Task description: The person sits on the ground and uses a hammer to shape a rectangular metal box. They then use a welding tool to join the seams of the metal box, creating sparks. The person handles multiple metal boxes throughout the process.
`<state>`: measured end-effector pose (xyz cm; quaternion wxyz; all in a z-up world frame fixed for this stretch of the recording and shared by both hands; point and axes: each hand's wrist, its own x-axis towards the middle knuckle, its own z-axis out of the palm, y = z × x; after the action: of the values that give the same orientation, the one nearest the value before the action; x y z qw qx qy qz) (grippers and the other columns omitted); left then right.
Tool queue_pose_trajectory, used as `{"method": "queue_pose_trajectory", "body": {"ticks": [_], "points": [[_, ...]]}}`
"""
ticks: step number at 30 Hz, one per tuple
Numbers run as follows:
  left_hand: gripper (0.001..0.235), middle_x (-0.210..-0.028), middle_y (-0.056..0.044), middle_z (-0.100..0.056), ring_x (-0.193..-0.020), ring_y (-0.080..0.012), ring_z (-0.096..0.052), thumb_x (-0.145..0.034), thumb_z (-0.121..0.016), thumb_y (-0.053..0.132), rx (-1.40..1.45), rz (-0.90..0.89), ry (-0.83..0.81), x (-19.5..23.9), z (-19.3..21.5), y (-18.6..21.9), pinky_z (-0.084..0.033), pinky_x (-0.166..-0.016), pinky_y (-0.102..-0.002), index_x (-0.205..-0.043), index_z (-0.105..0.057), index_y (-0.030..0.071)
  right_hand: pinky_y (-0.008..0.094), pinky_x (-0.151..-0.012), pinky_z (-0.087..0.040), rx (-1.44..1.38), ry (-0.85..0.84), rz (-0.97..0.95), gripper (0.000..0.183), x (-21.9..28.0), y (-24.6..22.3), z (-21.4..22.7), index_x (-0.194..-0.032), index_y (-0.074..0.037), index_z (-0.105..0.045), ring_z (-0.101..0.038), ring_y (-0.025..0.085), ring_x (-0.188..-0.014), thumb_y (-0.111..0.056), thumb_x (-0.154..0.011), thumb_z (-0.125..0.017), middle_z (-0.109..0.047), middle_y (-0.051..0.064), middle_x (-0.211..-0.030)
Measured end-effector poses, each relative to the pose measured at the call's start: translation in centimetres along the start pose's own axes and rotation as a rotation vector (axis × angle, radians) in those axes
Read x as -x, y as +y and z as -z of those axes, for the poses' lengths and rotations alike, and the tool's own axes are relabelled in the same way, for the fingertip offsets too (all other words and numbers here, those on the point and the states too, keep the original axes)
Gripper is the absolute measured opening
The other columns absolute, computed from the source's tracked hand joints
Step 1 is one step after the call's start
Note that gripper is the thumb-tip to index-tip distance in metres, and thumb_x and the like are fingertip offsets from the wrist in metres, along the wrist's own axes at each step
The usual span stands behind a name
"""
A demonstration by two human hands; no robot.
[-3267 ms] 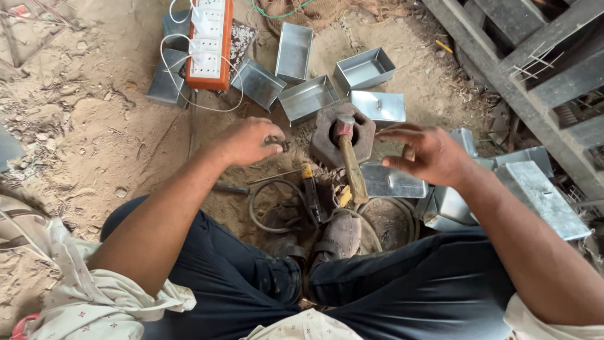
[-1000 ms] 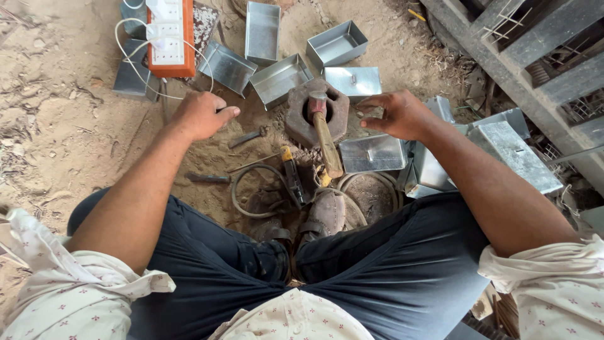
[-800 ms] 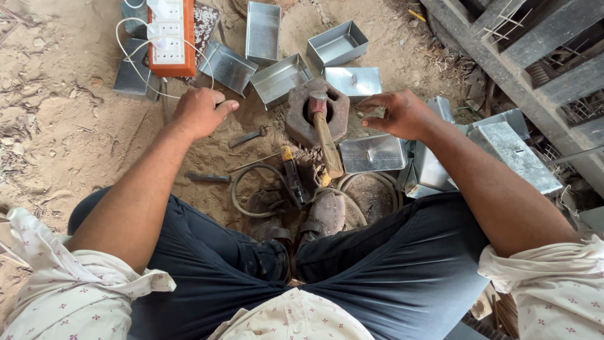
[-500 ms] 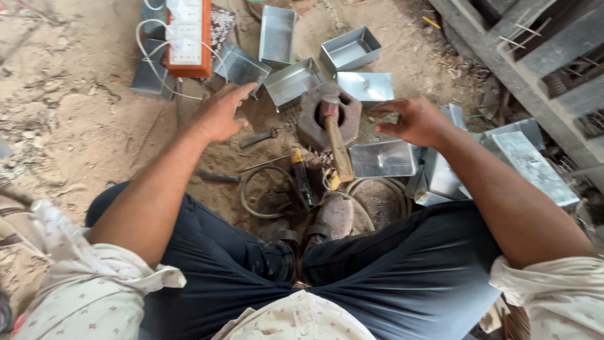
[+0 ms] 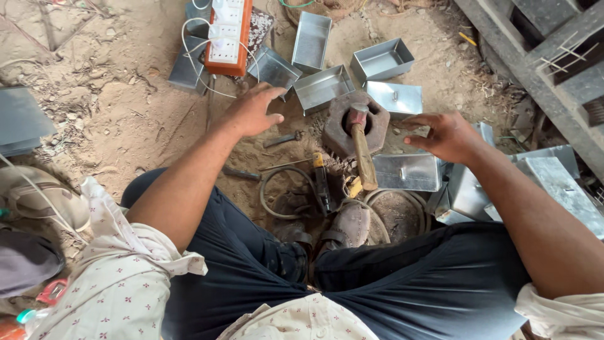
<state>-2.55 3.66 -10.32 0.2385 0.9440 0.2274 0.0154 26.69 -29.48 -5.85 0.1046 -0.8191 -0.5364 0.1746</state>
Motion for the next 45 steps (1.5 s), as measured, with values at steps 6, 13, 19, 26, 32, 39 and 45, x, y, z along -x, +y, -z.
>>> {"method": "queue_pose_trajectory", "body": {"ticks": [6, 13, 19, 26, 32, 39, 45], "points": [[0.063, -0.143, -0.009, -0.055, -0.131, -0.0295, -0.054, -0.087, -0.079, 0.03, 0.09, -0.002, 0.029, 0.0, 0.0, 0.6, -0.044, -0.109, -0.047, -0.143, -0.055, 0.016, 0.041, -0.082, -0.061, 0.073, -0.015, 0.026, 0.056, 0.5, -2.9, 1.1, -0.137, -0.019, -0.065, -0.077, 0.027, -0.086, -0.042, -0.087, -0.077, -0.072, 0.014, -0.122], [0.049, -0.127, -0.009, -0.072, -0.113, -0.0225, -0.068, -0.087, -0.072, 0.028, 1.17, 0.438, 0.053, -2.2, -1.1, 7.8, -0.053, -0.092, -0.044, -0.134, -0.064, 0.014, 0.056, -0.121, -0.041, 0.281, 0.378, 0.668, 0.084, 0.8, -13.5, 1.2, -0.161, -0.021, -0.043, -0.036, 0.029, -0.149, -0.058, -0.092, -0.072, -0.024, 0.016, -0.17], [0.052, -0.134, -0.01, -0.066, -0.128, -0.025, -0.061, -0.097, -0.069, 0.033, 1.423, -0.04, 0.077, -4.3, -3.7, 11.8, -0.054, -0.107, -0.038, -0.14, -0.051, 0.008, 0.059, -0.118, -0.036, 0.408, 0.271, 0.881, 0.077, 0.8, -21.1, -0.2, -0.155, -0.028, -0.046, -0.032, 0.034, -0.152, -0.066, -0.092, -0.069, -0.027, 0.009, -0.168], [0.047, -0.124, -0.015, -0.075, -0.116, -0.0236, -0.071, -0.085, -0.07, 0.028, 1.06, 0.201, 0.123, -5.1, -5.2, 12.8, -0.056, -0.098, -0.035, -0.125, -0.067, 0.003, 0.065, -0.117, -0.019, 0.457, 0.393, 0.233, 0.101, -0.9, -18.0, 4.6, -0.159, -0.023, -0.037, -0.024, 0.04, -0.147, -0.057, -0.072, -0.075, -0.019, 0.022, -0.164], [0.047, -0.111, -0.011, -0.07, -0.101, -0.0236, -0.067, -0.077, -0.085, 0.03, 0.553, -0.15, 0.112, -5.9, -5.6, 13.4, -0.056, -0.087, -0.036, -0.111, -0.068, 0.004, 0.059, -0.129, -0.02, 0.358, 0.235, 0.994, 0.081, -0.4, -19.6, 1.4, -0.163, -0.033, -0.035, -0.027, 0.029, -0.156, -0.056, -0.095, -0.073, -0.017, 0.005, -0.171], [0.023, -0.087, -0.002, -0.071, -0.073, -0.013, -0.064, -0.088, -0.076, 0.02, 1.248, 0.288, 0.043, -3.7, -2.4, 11.3, -0.051, -0.057, -0.033, -0.108, -0.073, 0.008, 0.067, -0.121, -0.012, 0.498, 0.423, 0.363, 0.091, 0.2, -17.2, 1.9, -0.166, -0.029, -0.028, -0.016, 0.04, -0.156, -0.044, -0.091, -0.078, -0.007, 0.018, -0.169], [0.013, -0.089, -0.008, -0.074, -0.076, -0.0188, -0.071, -0.096, -0.07, 0.019, 1.67, 0.118, 0.019, -3.8, -3.0, 10.7, -0.057, -0.052, -0.03, -0.101, -0.069, 0.007, 0.069, -0.124, -0.013, 0.514, 0.284, 0.495, 0.102, 0.0, -17.7, -0.6, -0.163, -0.031, -0.027, -0.012, 0.035, -0.156, -0.051, -0.08, -0.083, -0.015, 0.016, -0.167]]}}
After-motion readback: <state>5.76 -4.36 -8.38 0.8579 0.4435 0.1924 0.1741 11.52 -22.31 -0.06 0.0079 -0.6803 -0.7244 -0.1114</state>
